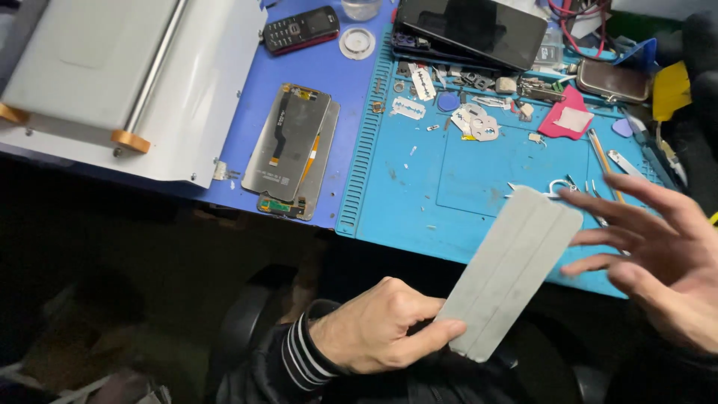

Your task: Trimming and preparing adhesive tape for mobile phone screen repair using scissors.

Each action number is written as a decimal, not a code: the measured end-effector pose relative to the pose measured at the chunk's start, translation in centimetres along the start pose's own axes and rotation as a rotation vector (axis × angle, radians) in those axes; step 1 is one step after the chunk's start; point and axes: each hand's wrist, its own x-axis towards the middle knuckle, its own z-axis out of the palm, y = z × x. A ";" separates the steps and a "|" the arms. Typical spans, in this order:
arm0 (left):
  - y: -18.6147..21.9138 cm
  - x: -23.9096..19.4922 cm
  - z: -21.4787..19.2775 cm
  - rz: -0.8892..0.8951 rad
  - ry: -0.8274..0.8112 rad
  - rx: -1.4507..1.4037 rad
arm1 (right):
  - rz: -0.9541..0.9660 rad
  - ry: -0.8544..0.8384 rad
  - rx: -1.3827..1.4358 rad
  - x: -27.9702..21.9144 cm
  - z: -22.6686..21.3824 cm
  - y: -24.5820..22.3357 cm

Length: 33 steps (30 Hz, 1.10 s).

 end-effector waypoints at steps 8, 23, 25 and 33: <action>0.2 0.5 -3.4 -0.058 0.507 -0.204 | 0.008 0.242 0.040 2.4 4.5 1.7; -2.1 10.1 1.1 0.385 0.908 -0.902 | -0.064 0.444 0.489 3.2 8.1 2.7; -2.2 10.8 2.0 0.298 0.900 -0.975 | -0.039 0.433 0.516 3.1 7.5 3.7; -3.2 11.8 1.0 -0.202 0.994 -0.876 | -0.322 0.334 -0.860 1.2 0.6 2.5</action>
